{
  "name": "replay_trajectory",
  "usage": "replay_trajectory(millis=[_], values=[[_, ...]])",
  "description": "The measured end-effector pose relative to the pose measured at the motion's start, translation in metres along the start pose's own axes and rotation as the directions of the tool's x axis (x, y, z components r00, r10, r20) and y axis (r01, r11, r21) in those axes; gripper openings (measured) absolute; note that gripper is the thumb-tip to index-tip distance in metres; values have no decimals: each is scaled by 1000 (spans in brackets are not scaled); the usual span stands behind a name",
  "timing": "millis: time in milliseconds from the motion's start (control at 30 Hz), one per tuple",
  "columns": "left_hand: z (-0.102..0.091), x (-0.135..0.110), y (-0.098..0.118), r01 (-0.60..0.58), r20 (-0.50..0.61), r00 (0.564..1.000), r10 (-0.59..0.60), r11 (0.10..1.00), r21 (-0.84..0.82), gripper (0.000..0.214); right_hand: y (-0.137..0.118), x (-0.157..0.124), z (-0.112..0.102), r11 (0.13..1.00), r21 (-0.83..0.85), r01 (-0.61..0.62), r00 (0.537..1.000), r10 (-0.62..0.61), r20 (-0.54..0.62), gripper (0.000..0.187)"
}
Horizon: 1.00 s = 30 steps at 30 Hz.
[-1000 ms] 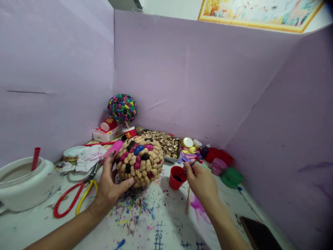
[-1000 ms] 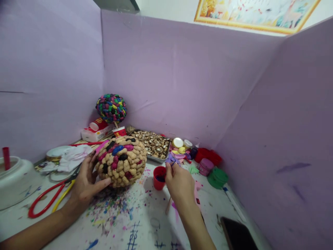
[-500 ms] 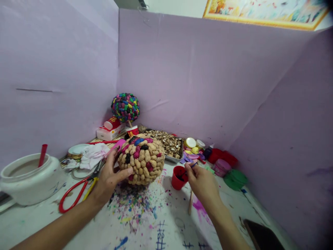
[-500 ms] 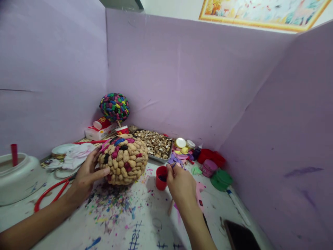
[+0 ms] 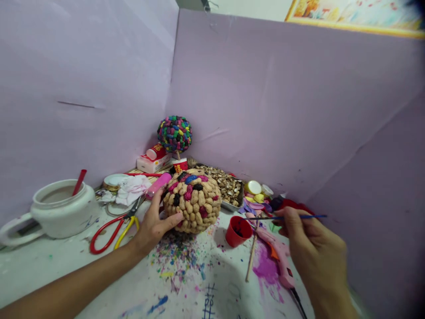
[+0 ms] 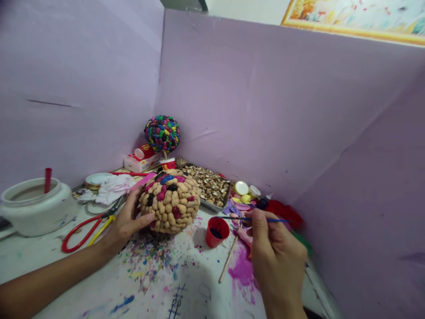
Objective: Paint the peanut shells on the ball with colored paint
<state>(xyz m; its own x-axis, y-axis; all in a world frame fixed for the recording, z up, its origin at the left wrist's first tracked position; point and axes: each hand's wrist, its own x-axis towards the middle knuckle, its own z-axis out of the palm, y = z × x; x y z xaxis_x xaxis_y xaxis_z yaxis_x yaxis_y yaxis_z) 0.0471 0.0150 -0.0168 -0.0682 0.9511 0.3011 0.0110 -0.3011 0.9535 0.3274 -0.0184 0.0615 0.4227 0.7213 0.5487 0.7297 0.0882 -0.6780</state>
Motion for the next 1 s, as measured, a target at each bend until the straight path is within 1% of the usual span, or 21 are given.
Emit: replay_trajectory(millis=[67,133,233,300,400,567,667,767,1000], values=[[0,-1,-2,14,-4,1000,-14,1000,9,88,-9,-5,-6,989,147,-14,995,28,-91,41],[0,-2,-5,21,3,1000,-21,1000,11,89,-17,-13,-7,965,264,-3,990,39,-134,38],[-1,-3,-10,0,3,1000,0,1000,4,92,-25,-24,-2,906,423,32,992,24,-126,34],[-1,-2,-12,-12,-4,1000,12,1000,4,93,-26,-31,5,878,473,77,991,-16,-132,33],[-2,-2,-15,-11,-12,1000,11,1000,17,95,-25,-38,13,867,469,166,983,-110,-145,30],[-1,-2,-13,-23,-8,1000,23,999,22,96,-26,-41,21,838,466,285,957,-277,-88,20],[-1,-3,-11,-13,-8,1000,13,1000,21,95,-29,-41,23,831,440,341,936,-343,-77,19],[0,-3,-12,-17,-1,1000,17,1000,-8,95,-30,-42,25,827,437,354,931,-356,-80,19],[-1,-2,-19,-36,-7,999,36,999,-18,97,-31,-43,27,829,473,300,948,-313,-54,19]])
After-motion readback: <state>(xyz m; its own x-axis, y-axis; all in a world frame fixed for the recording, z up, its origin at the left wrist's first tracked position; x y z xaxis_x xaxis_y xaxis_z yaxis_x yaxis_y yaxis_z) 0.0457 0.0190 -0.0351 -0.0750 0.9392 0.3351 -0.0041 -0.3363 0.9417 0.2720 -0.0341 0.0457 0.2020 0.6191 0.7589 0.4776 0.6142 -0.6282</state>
